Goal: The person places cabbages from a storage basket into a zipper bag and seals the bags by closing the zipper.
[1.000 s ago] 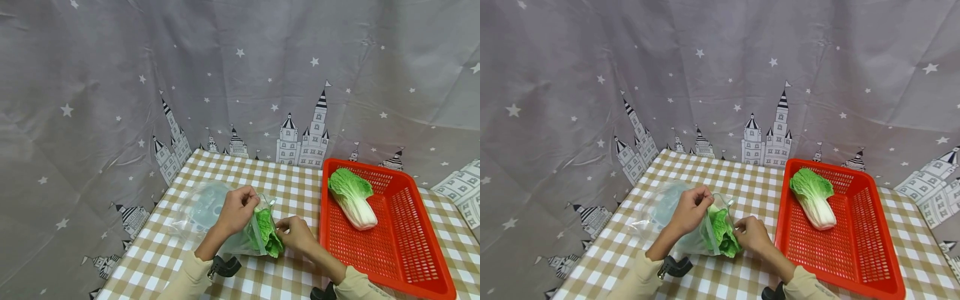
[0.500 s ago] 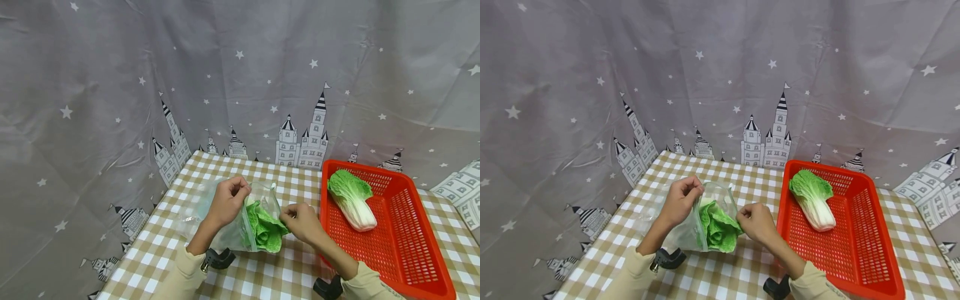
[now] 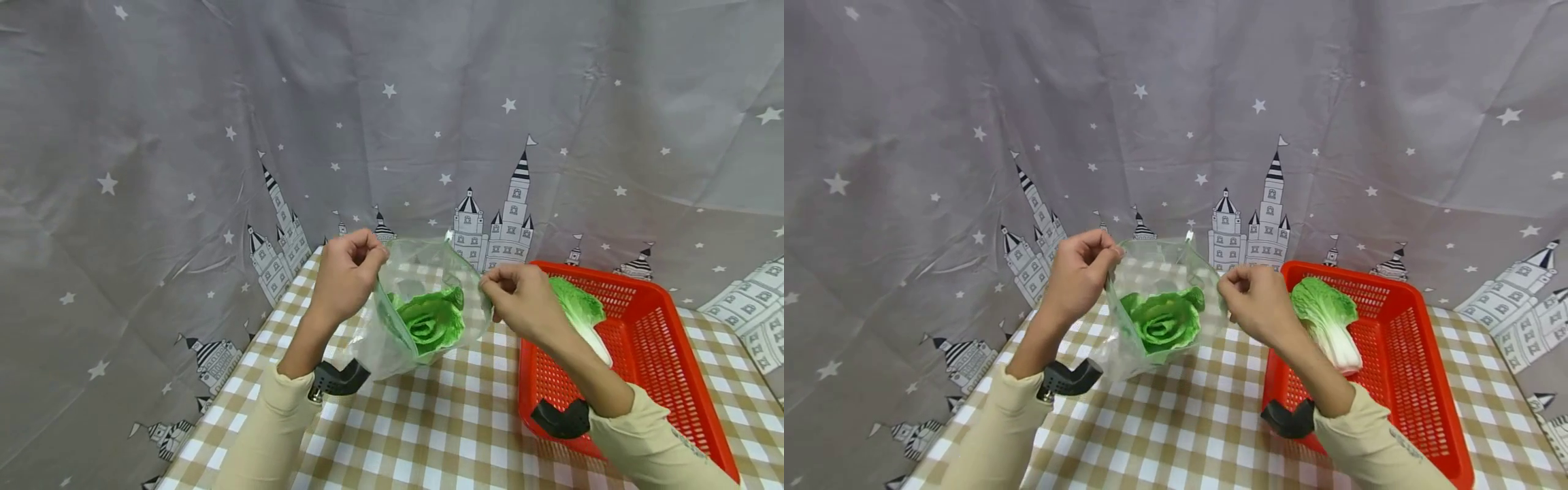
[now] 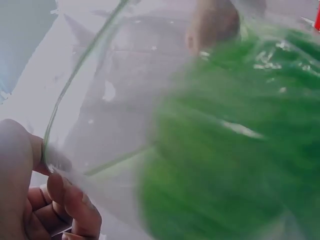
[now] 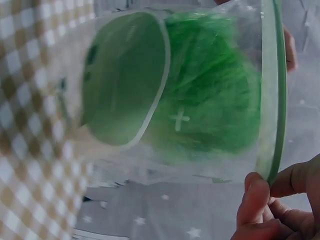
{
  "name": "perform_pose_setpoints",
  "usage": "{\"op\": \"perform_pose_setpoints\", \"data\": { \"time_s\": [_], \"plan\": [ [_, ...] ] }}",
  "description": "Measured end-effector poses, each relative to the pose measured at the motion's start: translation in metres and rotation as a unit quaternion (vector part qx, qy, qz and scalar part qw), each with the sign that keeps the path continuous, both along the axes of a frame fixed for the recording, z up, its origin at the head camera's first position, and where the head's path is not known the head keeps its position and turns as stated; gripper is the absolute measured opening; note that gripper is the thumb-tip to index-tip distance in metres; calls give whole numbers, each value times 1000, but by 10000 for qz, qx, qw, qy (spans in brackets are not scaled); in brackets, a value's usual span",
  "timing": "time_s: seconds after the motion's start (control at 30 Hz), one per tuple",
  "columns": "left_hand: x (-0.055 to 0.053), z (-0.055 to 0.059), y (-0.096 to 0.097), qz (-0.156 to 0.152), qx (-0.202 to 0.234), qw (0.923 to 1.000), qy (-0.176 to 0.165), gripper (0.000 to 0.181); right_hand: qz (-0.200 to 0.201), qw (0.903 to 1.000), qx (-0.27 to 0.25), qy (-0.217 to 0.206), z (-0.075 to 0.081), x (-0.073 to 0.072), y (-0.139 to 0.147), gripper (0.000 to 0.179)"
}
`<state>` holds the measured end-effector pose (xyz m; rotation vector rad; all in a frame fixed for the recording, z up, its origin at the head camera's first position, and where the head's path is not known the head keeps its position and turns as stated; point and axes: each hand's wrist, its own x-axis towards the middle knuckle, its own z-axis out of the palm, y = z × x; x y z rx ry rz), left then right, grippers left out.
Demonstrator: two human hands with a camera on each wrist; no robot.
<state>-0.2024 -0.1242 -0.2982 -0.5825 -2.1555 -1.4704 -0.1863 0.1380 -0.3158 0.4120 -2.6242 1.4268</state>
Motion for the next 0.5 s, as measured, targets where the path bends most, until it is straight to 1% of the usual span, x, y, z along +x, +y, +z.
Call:
{"op": "perform_pose_setpoints", "data": {
  "time_s": [0.1, 0.23, 0.37, 0.5],
  "plan": [
    [-4, 9, -1, 104, -69, 9999, 84, 19, -96, 9998, -28, 183, 14, -3, 4, 16],
    [-8, 16, 0, 184, -73, 9997, 155, 21, -129, 9994, -135, 307, 28, -5, 8, 17],
    [-8, 22, 0, 206, -2, 9995, 245, 22, -118, 9992, -131, 370, 35, -6, 11, 18],
    [-6, 30, 2, 227, 182, 9988, 388, 21, -154, 9989, -59, 445, 37, -9, 15, 20]
  ]
}}
